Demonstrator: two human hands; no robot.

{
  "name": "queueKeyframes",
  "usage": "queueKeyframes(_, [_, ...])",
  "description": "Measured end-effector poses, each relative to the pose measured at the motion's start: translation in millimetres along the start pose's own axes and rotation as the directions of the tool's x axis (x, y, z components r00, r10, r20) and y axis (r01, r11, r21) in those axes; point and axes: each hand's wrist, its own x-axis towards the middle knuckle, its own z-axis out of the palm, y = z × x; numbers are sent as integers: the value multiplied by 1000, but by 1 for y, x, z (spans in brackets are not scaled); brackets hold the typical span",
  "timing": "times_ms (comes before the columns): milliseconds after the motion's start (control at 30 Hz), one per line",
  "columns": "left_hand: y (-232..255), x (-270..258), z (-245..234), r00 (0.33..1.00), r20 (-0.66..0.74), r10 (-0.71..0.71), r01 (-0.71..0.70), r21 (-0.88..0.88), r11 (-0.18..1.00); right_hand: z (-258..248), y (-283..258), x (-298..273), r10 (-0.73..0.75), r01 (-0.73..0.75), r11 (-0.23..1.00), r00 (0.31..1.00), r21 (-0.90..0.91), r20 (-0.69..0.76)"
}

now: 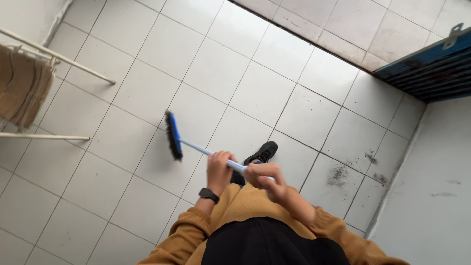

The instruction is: Sweep the tiled floor using a broom.

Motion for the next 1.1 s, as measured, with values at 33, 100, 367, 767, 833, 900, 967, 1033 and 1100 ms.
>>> queueKeyframes(33, [-29,-18,1,1000,-8,-14,14,3,1000,16,27,6,6,-6,1000,1000,5,14])
queueKeyframes(100, [-84,-56,6,933,63,-355,359,-75,930,46,81,14,91,-101,993,985,63,144])
queueKeyframes(367, [-96,-89,61,965,105,-240,262,-378,888,51,86,-20,236,-231,968,971,-94,39])
queueKeyframes(767, [88,-35,175,905,336,262,-121,-385,915,-12,-20,-126,3,-170,810,958,-561,-286])
queueKeyframes(833, [108,-31,169,889,335,311,-210,-306,929,-16,-37,-129,-38,-127,782,967,-610,-251])
queueKeyframes(900, [135,-33,149,923,189,334,-278,-272,921,-19,-65,-133,-124,2,838,975,-545,-186])
queueKeyframes(967, [170,-40,101,944,115,310,-272,-266,925,-11,-107,-136,-145,48,880,974,-473,-172])
queueKeyframes(1033, [185,-51,68,956,40,291,-271,-264,926,-6,-134,-143,-171,92,912,971,-400,-166])
queueKeyframes(1100, [181,-65,53,975,-24,222,-223,-184,957,-9,-146,-154,-223,201,956,971,-215,-86])
